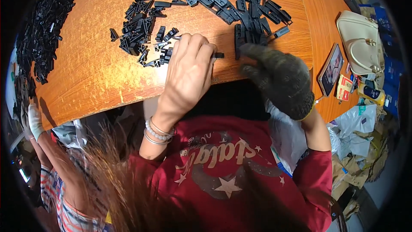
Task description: Assembling small black plastic hardware components by hand at a workbench.
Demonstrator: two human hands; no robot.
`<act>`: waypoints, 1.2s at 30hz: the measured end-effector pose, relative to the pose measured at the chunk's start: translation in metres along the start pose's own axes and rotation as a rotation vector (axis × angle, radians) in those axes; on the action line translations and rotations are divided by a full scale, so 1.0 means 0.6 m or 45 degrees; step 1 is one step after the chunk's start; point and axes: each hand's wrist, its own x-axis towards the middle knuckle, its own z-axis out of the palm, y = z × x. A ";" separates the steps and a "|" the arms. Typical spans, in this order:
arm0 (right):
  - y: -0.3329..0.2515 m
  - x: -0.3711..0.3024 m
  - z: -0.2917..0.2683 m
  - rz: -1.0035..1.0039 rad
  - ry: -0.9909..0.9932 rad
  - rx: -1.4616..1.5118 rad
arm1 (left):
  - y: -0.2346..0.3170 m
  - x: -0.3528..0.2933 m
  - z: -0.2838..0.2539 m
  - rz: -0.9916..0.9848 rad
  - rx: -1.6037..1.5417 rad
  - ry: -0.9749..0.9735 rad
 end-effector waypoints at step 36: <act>-0.043 0.056 0.006 -0.585 -0.451 -0.500 | -0.012 -0.011 0.027 0.090 -0.136 0.092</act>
